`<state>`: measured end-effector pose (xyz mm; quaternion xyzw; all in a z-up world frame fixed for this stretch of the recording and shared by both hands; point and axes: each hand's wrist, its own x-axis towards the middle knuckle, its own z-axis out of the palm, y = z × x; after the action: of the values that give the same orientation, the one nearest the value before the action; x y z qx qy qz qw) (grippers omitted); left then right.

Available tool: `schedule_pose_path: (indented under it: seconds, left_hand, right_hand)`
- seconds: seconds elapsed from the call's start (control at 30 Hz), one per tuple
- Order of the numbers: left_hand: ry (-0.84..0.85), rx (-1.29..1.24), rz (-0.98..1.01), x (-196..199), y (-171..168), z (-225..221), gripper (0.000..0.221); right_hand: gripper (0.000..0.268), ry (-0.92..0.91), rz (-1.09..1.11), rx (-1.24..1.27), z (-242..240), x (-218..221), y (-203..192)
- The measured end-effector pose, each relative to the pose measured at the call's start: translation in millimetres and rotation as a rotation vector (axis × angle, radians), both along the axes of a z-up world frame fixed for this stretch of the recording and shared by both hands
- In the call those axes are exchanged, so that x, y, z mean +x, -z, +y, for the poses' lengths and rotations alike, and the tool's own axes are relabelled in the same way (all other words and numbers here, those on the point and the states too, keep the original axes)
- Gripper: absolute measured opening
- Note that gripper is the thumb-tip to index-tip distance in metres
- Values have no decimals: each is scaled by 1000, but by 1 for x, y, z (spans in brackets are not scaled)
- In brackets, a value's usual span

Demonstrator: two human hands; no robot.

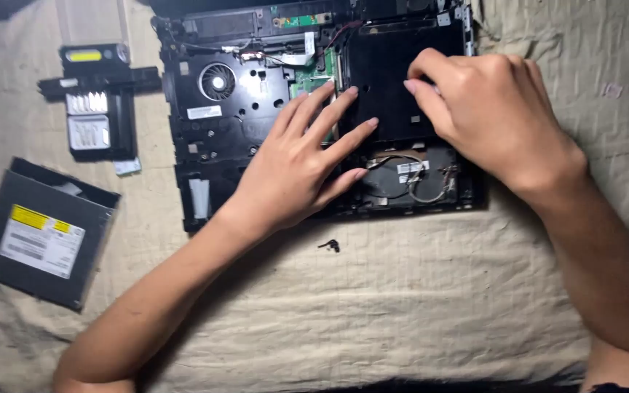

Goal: A person uses a small applicator tool and their hands to work on the internal components of a disassembled laptop on a repair bench.

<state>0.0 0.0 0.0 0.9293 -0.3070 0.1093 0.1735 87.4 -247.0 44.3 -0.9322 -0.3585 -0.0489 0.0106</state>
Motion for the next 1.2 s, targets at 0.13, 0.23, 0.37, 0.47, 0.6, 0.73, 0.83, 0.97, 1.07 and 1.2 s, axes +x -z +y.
schedule_pose_path:
  seconds: [0.13,0.23,0.37,0.47,0.6,0.73,0.83,0.97,1.07,1.2]
  left_hand:
    - [-8,-8,-24,1,-1,-3,48]
    - [-39,-19,-2,-4,-5,-11,50]
    - [-66,50,-25,-10,-9,-23,60]
    - [-29,-1,-25,-11,-6,-24,59]
    - [13,-106,34,-7,1,-19,52]
    - [2,-69,29,-9,5,-19,55]
    - [15,-81,24,-9,5,-19,56]
    - [12,-67,34,-11,3,-20,58]
    - [-7,-104,55,-10,2,-19,56]
    - [-64,-147,43,-12,6,-16,54]
  right_hand:
    - [26,-154,80,72,2,11,-12]
    - [23,-180,35,-14,0,11,-10]
    - [20,-232,18,52,-4,9,-2]
    - [15,-236,-27,129,-3,5,4]
    - [28,-92,-207,109,-3,4,18]
    - [14,-156,-224,160,-7,10,23]
    - [13,-126,-118,219,-11,10,14]
    - [17,-174,4,315,-8,-1,-12]
    - [25,-197,106,314,1,-10,-21]
    - [19,-199,163,312,5,-14,-25]
